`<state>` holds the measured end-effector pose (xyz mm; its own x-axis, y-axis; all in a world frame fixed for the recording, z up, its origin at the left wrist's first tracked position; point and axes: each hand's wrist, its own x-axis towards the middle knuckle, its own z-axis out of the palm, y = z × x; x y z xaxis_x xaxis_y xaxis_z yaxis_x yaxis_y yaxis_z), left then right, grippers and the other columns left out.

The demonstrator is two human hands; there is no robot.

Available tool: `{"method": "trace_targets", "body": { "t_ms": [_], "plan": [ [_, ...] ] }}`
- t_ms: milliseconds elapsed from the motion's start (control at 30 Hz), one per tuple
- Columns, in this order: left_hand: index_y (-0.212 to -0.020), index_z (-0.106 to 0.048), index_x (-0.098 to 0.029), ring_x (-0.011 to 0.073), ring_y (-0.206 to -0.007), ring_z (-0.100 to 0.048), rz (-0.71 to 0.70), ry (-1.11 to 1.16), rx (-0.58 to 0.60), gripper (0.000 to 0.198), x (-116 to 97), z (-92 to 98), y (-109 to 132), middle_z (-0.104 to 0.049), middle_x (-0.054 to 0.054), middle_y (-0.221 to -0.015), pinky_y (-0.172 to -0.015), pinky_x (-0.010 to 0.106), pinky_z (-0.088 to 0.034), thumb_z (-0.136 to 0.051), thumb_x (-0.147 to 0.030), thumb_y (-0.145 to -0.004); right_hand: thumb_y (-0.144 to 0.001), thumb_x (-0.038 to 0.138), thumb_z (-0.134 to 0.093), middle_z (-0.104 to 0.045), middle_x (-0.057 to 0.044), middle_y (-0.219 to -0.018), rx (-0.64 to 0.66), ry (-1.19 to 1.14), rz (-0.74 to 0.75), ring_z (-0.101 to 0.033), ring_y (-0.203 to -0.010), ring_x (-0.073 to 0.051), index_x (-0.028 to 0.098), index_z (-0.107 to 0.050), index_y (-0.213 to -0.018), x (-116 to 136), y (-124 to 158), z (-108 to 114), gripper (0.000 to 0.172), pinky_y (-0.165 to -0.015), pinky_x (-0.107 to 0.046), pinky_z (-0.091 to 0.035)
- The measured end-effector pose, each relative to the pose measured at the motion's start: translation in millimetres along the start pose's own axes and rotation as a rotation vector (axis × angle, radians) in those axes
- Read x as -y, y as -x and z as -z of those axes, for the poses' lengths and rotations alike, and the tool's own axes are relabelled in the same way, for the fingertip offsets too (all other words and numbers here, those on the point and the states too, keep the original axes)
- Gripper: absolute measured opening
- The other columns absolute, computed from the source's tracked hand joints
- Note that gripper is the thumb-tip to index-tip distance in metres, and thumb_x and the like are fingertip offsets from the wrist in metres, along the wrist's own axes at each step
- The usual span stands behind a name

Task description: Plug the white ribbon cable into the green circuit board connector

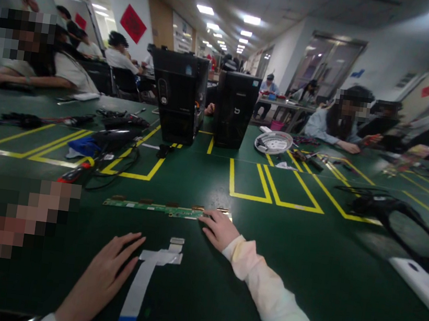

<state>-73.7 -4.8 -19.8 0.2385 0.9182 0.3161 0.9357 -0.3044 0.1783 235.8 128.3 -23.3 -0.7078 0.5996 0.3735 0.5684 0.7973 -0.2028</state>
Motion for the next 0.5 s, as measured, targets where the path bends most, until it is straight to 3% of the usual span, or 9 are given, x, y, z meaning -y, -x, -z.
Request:
{"method": "trace_targets", "body": {
  "t_ms": [233, 500],
  "plan": [
    [-0.139, -0.039, -0.026, 0.0220, -0.130, -0.044, -0.259, 0.071, 0.154, 0.046, -50, 9.1, -21, -0.050, 0.004, -0.140, -0.108, 0.046, -0.037, -0.043, -0.030, -0.093, -0.091, 0.025, -0.045, -0.051, -0.014, -0.128, 0.009, 0.007, -0.024, -0.047, -0.119, -0.024, 0.017, -0.053, -0.124, 3, 3, -2, 0.035, -0.099, -0.046, -0.042],
    [-0.136, -0.043, -0.017, 0.0258, -0.127, -0.047, -0.382, 0.031, 0.279, 0.050, -66, 0.9, -49, -0.051, 0.011, -0.139, -0.106, 0.045, -0.039, -0.049, -0.035, -0.090, -0.091, 0.026, -0.045, -0.051, -0.013, -0.129, -0.023, -0.005, -0.025, -0.047, -0.120, -0.024, 0.018, -0.053, -0.124, 1, 4, -6, 0.035, -0.100, -0.046, -0.041]
  ]
}}
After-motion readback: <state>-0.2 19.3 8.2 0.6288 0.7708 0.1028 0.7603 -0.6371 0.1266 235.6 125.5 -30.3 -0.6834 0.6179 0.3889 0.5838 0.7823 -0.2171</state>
